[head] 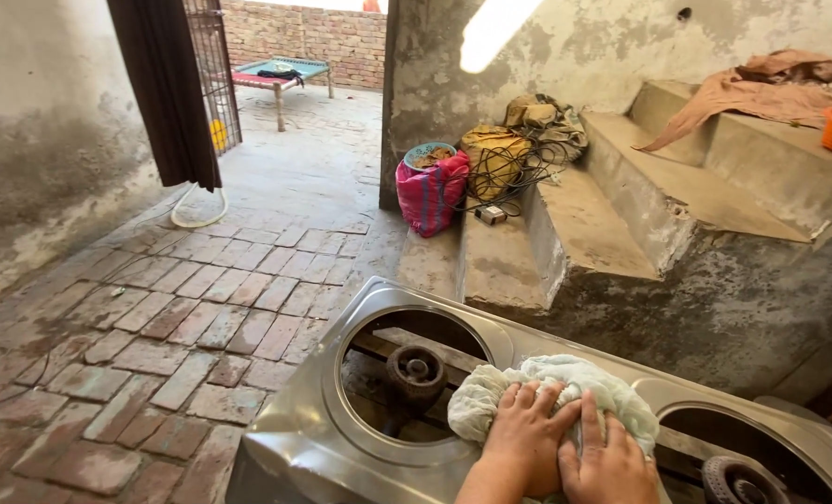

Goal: The person is cleaning a two-burner stainless steel gas stove with a cloth and water.

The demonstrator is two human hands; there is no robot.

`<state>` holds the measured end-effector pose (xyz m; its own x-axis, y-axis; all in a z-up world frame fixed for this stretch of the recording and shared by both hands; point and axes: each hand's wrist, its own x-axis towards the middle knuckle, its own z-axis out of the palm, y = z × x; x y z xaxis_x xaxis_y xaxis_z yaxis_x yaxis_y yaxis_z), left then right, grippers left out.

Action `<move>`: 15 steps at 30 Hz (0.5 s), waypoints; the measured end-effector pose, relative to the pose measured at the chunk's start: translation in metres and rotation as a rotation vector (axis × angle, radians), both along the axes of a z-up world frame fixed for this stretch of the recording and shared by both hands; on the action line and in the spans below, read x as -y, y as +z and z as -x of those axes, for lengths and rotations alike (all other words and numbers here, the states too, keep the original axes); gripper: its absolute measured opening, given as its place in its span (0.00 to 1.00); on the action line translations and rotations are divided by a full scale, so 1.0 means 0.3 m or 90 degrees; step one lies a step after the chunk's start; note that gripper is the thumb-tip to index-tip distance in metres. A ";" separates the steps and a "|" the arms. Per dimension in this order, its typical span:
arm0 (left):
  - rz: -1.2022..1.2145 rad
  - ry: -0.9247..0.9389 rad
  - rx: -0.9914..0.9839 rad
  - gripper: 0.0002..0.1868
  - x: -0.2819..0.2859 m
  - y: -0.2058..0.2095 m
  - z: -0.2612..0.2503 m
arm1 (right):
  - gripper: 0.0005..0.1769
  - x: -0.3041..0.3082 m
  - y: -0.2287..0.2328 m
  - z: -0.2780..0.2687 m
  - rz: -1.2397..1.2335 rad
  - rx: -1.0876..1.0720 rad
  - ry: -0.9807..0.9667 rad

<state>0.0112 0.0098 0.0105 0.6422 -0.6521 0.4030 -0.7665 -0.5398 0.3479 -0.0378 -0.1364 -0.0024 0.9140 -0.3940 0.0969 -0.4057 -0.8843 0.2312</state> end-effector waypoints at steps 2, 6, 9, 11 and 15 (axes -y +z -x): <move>-0.010 -0.004 -0.003 0.39 -0.019 0.023 -0.045 | 0.50 0.042 -0.036 -0.064 -0.028 0.010 0.015; -0.022 -0.017 -0.030 0.40 -0.007 0.039 -0.140 | 0.49 0.040 0.039 -0.148 -0.074 -0.046 0.013; -0.031 -0.036 -0.040 0.42 -0.002 0.041 -0.219 | 0.49 0.002 0.103 -0.187 -0.109 -0.059 -0.030; -0.043 -0.051 -0.056 0.42 0.007 0.057 -0.265 | 0.49 -0.023 0.136 -0.211 -0.121 -0.063 -0.049; -0.085 -0.051 -0.092 0.43 -0.003 0.105 -0.320 | 0.47 -0.056 0.171 -0.271 -0.146 -0.040 -0.080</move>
<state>0.1072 0.0107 0.0419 0.6303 -0.7453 0.2175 -0.7568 -0.5272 0.3864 0.0435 -0.1197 0.0488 0.8578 -0.5101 -0.0638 -0.5070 -0.8599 0.0591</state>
